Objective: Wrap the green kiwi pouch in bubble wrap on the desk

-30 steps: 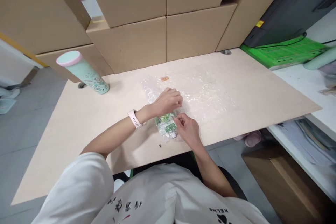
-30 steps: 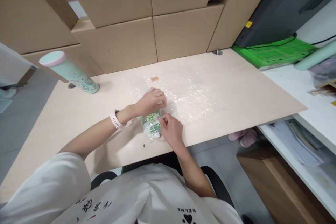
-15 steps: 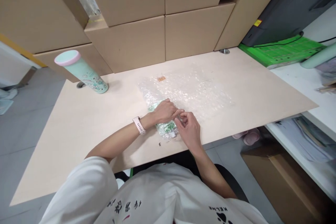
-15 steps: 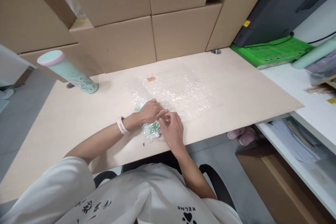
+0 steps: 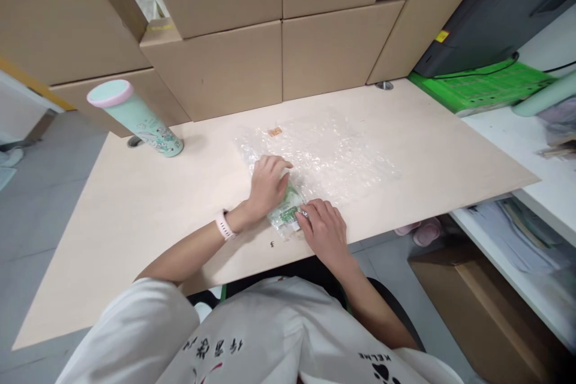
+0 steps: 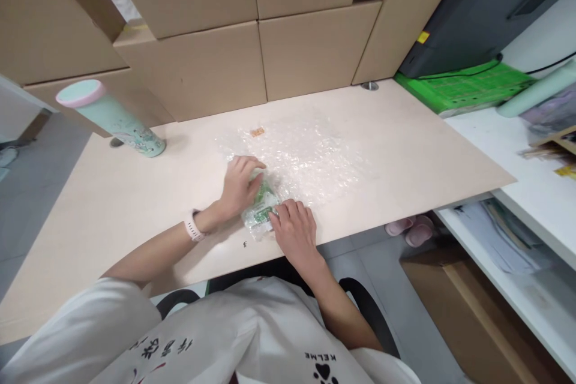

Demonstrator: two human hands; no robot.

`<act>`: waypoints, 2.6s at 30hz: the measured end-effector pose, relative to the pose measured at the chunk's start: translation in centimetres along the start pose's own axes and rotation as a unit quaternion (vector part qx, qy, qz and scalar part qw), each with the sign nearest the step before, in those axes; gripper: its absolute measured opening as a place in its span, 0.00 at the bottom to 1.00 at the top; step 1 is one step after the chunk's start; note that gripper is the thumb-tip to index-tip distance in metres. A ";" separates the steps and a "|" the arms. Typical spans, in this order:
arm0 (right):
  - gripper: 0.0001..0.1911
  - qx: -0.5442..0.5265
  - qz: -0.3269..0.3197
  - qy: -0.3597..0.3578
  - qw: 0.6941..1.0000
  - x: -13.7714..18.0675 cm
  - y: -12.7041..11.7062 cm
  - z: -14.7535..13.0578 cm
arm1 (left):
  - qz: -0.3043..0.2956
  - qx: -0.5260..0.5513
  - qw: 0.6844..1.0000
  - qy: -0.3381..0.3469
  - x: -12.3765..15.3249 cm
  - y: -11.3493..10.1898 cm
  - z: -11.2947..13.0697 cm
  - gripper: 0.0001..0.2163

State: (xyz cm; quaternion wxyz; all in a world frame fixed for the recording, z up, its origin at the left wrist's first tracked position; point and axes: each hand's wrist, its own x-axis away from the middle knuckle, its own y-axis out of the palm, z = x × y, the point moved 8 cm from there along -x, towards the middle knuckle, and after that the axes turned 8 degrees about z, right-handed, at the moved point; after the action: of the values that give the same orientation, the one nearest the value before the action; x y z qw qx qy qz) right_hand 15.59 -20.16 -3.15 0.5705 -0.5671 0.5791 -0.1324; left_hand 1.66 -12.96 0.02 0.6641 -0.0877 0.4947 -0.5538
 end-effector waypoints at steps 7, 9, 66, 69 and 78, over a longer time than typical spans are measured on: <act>0.14 -0.034 -0.048 -0.017 0.998 0.4 0.5 -0.2 | 0.056 0.390 0.749 -0.532 10.5 -4.3 -4.0 0.22; 0.15 -0.049 -0.066 -0.028 0.996 0.4 0.8 -1.1 | 0.054 0.457 0.667 -0.586 12.5 -4.0 -3.0 0.26; 0.20 -0.074 -0.040 0.050 0.995 1.7 -0.7 3.7 | -0.095 0.407 0.832 -0.366 7.7 2.5 0.0 0.30; 0.19 -0.132 -0.078 0.029 0.988 1.7 -0.5 2.6 | -0.050 0.371 0.872 -0.315 8.1 0.4 1.2 0.28; 0.12 -0.221 -0.099 0.031 0.970 1.9 -0.5 2.1 | -0.061 0.179 0.982 0.000 7.2 -0.9 5.5 0.19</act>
State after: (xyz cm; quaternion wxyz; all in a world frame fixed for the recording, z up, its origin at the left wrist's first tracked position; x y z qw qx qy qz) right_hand 18.12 -20.79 -4.33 0.3966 -0.7293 0.5526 -0.0746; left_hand 4.54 -21.57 -0.69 0.6339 0.0027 0.3816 -0.6727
